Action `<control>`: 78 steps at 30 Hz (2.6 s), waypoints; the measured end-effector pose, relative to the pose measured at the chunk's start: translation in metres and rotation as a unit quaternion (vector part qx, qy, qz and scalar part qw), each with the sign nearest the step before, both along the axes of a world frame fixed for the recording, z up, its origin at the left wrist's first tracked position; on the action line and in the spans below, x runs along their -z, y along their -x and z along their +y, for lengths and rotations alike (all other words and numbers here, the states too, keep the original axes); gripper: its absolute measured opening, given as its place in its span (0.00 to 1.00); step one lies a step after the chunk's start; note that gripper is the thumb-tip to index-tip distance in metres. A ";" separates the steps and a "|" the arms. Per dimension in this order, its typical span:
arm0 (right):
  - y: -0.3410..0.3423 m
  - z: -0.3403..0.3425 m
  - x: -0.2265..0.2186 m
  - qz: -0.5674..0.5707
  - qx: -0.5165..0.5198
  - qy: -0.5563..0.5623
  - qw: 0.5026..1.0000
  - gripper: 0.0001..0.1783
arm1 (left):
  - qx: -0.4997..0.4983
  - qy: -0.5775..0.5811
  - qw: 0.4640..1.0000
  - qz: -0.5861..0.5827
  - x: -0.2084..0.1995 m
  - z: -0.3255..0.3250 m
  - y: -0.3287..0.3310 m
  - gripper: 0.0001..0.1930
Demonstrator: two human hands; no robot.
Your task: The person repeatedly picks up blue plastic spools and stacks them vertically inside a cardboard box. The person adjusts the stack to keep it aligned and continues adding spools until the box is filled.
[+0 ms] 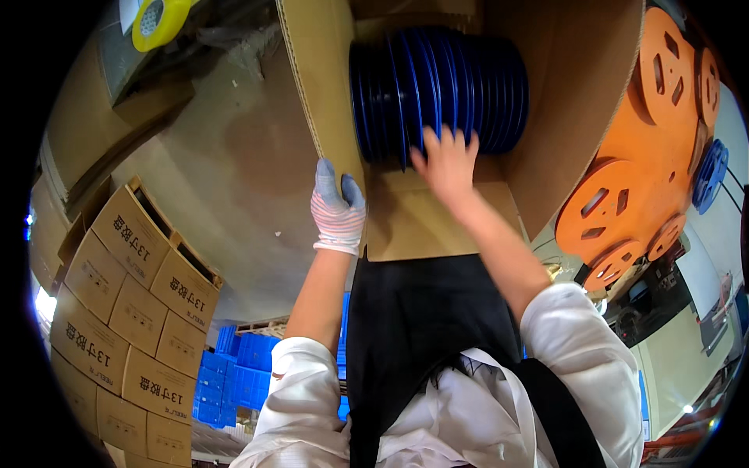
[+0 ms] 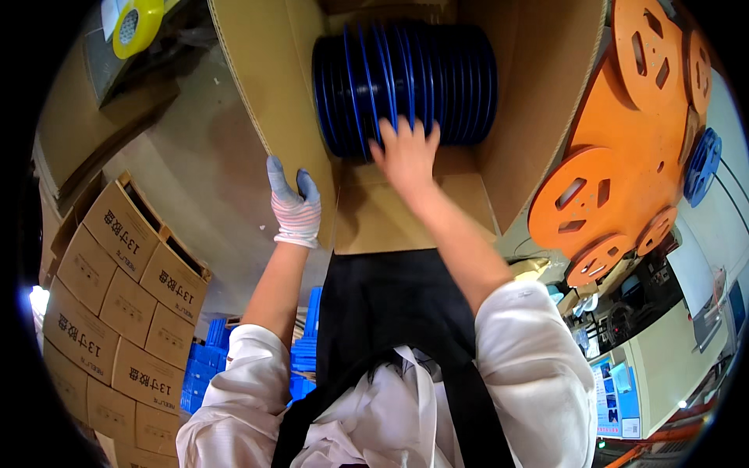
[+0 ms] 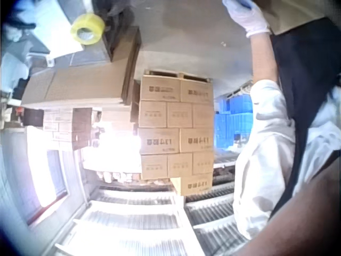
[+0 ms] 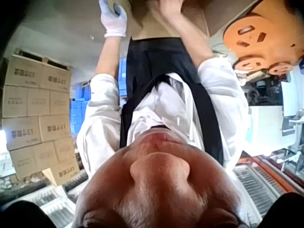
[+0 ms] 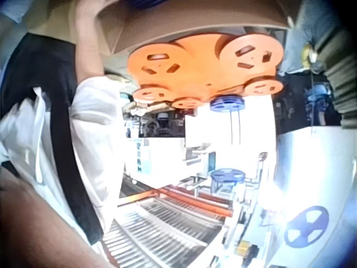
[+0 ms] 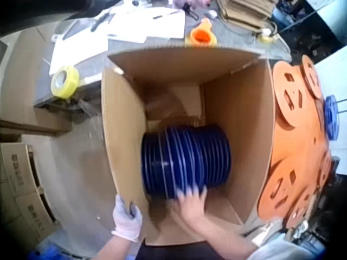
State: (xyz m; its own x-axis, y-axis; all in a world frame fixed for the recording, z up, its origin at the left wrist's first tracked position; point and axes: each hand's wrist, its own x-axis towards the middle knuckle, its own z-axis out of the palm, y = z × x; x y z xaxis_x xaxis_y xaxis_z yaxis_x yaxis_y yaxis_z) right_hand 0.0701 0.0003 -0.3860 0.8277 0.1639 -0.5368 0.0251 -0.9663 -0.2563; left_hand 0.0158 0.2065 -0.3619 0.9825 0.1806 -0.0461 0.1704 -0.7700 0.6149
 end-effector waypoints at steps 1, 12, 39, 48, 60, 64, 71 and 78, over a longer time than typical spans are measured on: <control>0.035 -0.006 0.005 -0.054 -0.007 0.017 0.998 0.37 | 0.008 0.007 1.000 -0.012 0.000 -0.003 -0.007 0.37; 0.090 -0.036 -0.008 0.103 0.032 -0.059 0.992 0.38 | 0.026 0.020 0.999 -0.042 0.005 -0.014 -0.008 0.37; 0.000 -0.027 0.063 -0.024 0.159 -0.094 0.982 0.18 | 0.020 0.018 0.997 -0.069 0.003 -0.011 -0.009 0.36; -0.044 -0.009 0.084 0.054 0.094 0.049 0.993 0.12 | 0.015 0.001 0.997 -0.070 0.002 -0.011 -0.008 0.35; 0.016 -0.060 0.067 0.063 0.081 -0.003 0.995 0.10 | -0.003 0.000 1.000 -0.022 -0.006 -0.010 -0.012 0.35; 0.036 -0.058 0.070 0.095 0.112 -0.009 0.989 0.11 | 0.017 -0.015 0.998 -0.066 -0.001 -0.016 -0.019 0.37; 0.053 -0.068 0.067 0.082 0.118 -0.037 0.989 0.09 | 0.022 0.005 0.998 -0.064 -0.001 -0.012 -0.013 0.39; 0.011 -0.057 0.070 -0.151 0.098 -0.116 0.977 0.15 | 0.024 -0.013 0.997 -0.071 -0.004 -0.013 -0.014 0.40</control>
State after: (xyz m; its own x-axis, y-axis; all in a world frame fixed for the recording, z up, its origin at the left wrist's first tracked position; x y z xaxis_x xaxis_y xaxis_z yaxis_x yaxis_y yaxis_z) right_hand 0.0590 -0.0564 -0.4560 0.9700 0.0740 -0.2317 -0.0473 -0.8772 -0.4779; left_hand 0.0302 0.1936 -0.3577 0.9862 0.1327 0.0990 0.0452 -0.7910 0.6101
